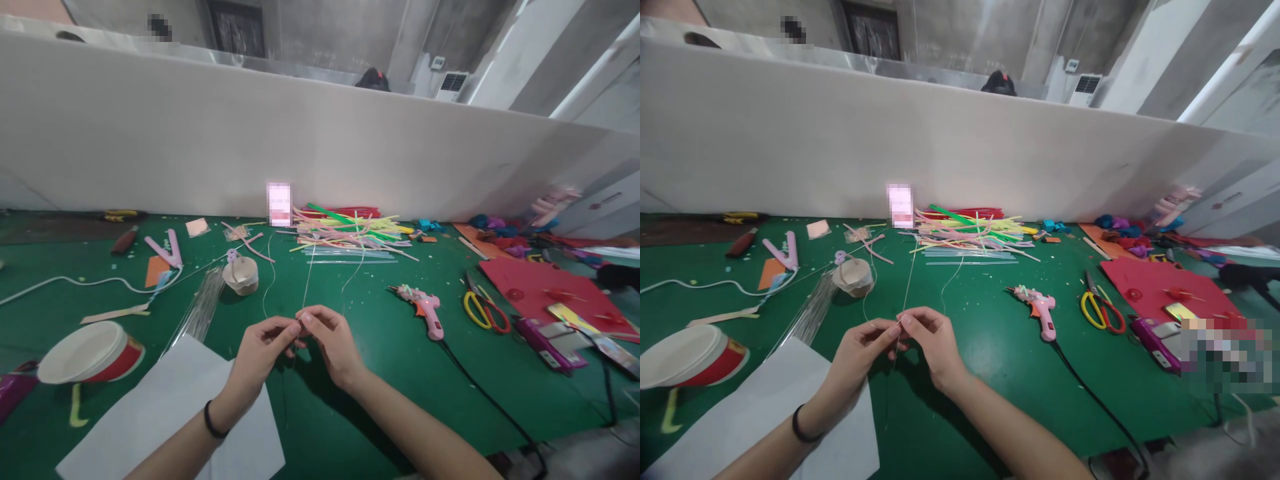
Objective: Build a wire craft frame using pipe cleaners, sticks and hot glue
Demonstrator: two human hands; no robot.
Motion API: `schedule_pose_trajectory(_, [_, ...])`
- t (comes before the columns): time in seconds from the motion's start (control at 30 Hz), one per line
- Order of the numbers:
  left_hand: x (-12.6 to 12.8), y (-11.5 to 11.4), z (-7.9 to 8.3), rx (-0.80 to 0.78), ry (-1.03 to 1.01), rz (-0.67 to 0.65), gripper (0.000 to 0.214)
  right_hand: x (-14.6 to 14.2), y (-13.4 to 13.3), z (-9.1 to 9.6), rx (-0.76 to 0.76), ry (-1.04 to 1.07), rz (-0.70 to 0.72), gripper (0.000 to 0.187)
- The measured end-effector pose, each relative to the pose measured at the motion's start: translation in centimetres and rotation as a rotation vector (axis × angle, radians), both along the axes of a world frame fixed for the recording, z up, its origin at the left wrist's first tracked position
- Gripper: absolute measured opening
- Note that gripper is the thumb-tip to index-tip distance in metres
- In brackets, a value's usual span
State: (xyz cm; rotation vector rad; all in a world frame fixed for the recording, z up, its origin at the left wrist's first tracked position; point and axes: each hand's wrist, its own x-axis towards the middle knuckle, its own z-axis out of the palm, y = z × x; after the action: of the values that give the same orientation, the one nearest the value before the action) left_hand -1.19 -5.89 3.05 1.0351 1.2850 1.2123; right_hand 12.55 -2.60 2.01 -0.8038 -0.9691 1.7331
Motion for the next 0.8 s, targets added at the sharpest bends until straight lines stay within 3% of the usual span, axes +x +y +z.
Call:
schedule_pose_trajectory(0.13, [0.2,0.0,-0.1,-0.020,-0.043,-0.072,0.038,0.4,0.6,0.2,-0.026,0.049,-0.007,0.020])
schedule_pose_trajectory(0.47, [0.6,-0.7,-1.1,-0.221,-0.188,-0.440,0.039,3.0,4.0,0.8,-0.105,0.121,-0.193,0.024])
schedule_pose_trajectory(0.7, [0.5,-0.5,-0.9,-0.197,-0.190,-0.382,0.041,2.7,3.2,1.0,-0.054,0.058,-0.065,0.036])
schedule_pose_trajectory(0.8, [0.3,-0.4,-0.8,-0.189,-0.182,-0.378,0.040,2.5,3.0,0.8,0.028,-0.004,-0.047,0.030])
